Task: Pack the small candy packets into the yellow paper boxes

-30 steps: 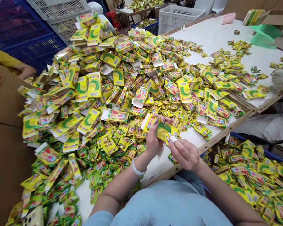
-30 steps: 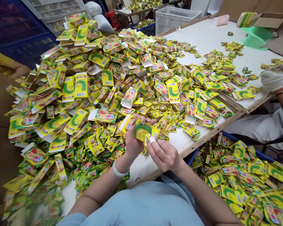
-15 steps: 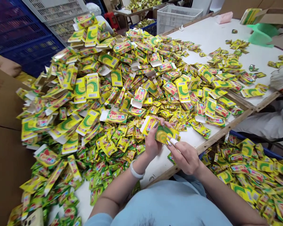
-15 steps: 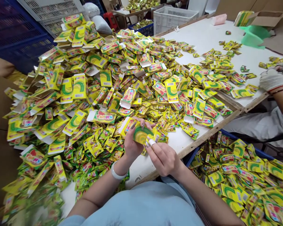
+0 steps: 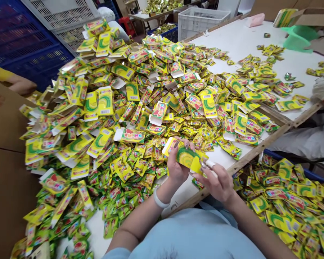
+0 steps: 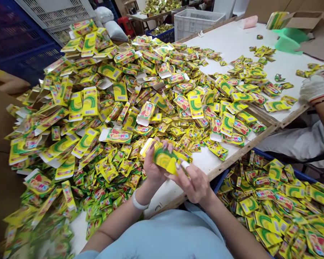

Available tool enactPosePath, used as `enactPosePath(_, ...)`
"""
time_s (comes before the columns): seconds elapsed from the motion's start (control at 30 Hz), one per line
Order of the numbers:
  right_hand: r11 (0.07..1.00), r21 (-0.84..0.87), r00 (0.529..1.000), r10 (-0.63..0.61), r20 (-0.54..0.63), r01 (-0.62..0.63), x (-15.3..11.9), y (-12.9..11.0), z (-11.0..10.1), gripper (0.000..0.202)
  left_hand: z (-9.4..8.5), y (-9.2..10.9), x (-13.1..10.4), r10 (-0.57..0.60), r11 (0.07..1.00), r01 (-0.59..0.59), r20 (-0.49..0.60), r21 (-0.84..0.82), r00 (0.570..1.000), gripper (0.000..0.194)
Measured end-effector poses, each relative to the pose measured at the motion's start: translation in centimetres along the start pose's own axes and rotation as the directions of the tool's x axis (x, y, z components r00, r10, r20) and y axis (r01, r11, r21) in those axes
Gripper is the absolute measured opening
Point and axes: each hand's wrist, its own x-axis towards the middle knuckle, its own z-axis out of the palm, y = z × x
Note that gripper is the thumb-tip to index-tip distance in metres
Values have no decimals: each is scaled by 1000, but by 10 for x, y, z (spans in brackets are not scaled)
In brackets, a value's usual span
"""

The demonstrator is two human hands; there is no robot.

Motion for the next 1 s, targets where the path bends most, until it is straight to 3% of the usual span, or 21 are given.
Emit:
enactPosePath(0.07, 998, -49, 999, 40, 13, -39, -1, 1, -2, 31, -1, -2, -3, 74, 996, -75, 36, 37, 997, 18)
enactPosePath(0.17, 999, -12, 999, -39, 32, 39, 2, 1, -6, 20, -1, -6, -7, 150, 980, -156, 58, 122, 987, 20)
enactPosePath(0.27, 988, 47, 989, -146, 28, 145, 7, 2, -7, 13, -1, -8, -10, 135, 970, -148, 78, 193, 988, 22)
enactPosePath(0.5, 935, 133, 939, -339, 62, 329, 5, 8, -6, 28, -2, -2, -11, 45, 978, -68, 120, 199, 992, 18)
enactPosePath(0.77, 964, 130, 969, -241, 49, 233, 7, 2, -4, 25, -2, -5, -10, 44, 970, -67, 105, 232, 994, 23)
enactPosePath(1.0, 982, 191, 997, -20, 77, 5, 1, -8, 0, 24, 5, 2, -10, 38, 981, -56, 94, 187, 995, 14)
